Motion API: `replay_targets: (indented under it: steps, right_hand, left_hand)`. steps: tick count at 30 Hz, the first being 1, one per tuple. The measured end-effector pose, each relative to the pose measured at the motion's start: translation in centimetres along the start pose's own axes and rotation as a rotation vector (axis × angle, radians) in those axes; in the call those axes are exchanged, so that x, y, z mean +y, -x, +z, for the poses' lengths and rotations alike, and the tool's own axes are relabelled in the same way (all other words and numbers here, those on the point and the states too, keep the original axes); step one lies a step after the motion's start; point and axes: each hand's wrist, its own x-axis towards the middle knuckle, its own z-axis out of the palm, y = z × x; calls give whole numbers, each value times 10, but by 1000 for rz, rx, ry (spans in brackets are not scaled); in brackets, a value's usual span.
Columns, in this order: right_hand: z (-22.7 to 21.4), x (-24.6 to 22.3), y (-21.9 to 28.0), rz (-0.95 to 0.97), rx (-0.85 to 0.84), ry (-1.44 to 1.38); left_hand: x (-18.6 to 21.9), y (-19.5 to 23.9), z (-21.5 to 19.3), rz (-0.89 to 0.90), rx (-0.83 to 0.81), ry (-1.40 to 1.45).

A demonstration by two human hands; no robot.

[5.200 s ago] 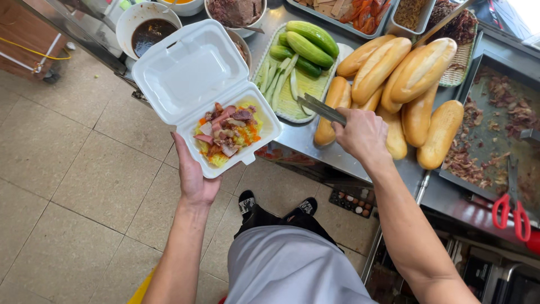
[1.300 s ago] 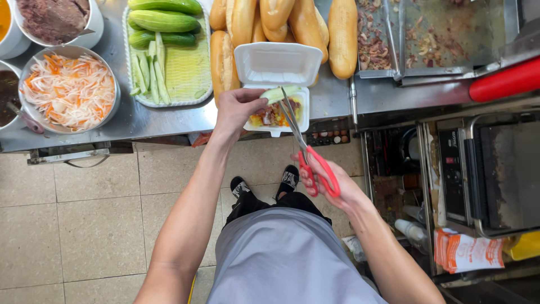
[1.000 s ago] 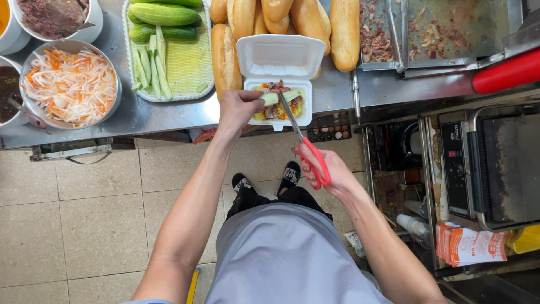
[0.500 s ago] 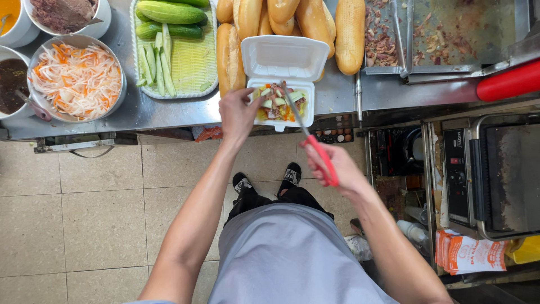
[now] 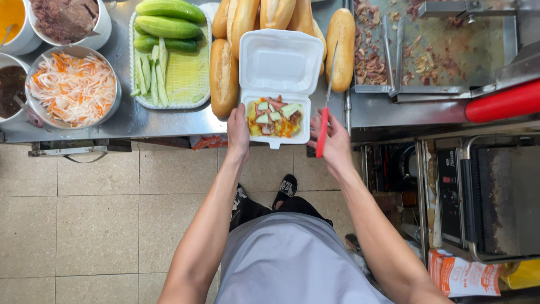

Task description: The person scoops yellow rice into a white styrofoam container, then adds sliced meat, cucumber, shredded vegetables, and sauces using tongs and a squeeze bottle. The person closes the container after adding all ingredients.

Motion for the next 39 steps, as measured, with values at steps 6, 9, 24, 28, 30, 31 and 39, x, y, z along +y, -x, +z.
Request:
replay_targets:
  steps: [6,9,24,28,30,31,39]
  right_hand:
    - [-37,-71,14,-62,-54,10]
    - [-63,-88,5,-66,-83,-28]
    - [-255,-63,-127,-118,522,1439]
    - [-210,-56,-165,-354,441,1311]
    - [-195,-53,-179,-203,401,1278]
    - [-188,-53,-183,-130,377,1262]
    - [-100,-117,-97,-932,219,1058]
  left_hand:
    - [30,39,31,-138,-374,408]
    - [53,50,54,-188,-437,424]
    - [117,74,66,26,-445,563]
    - [120,79,59,51,-415,630]
    - [121,82,49,77,-410,673]
    - [122,84,41,105,-409,673]
    - [133,132,-86,294,-104,662]
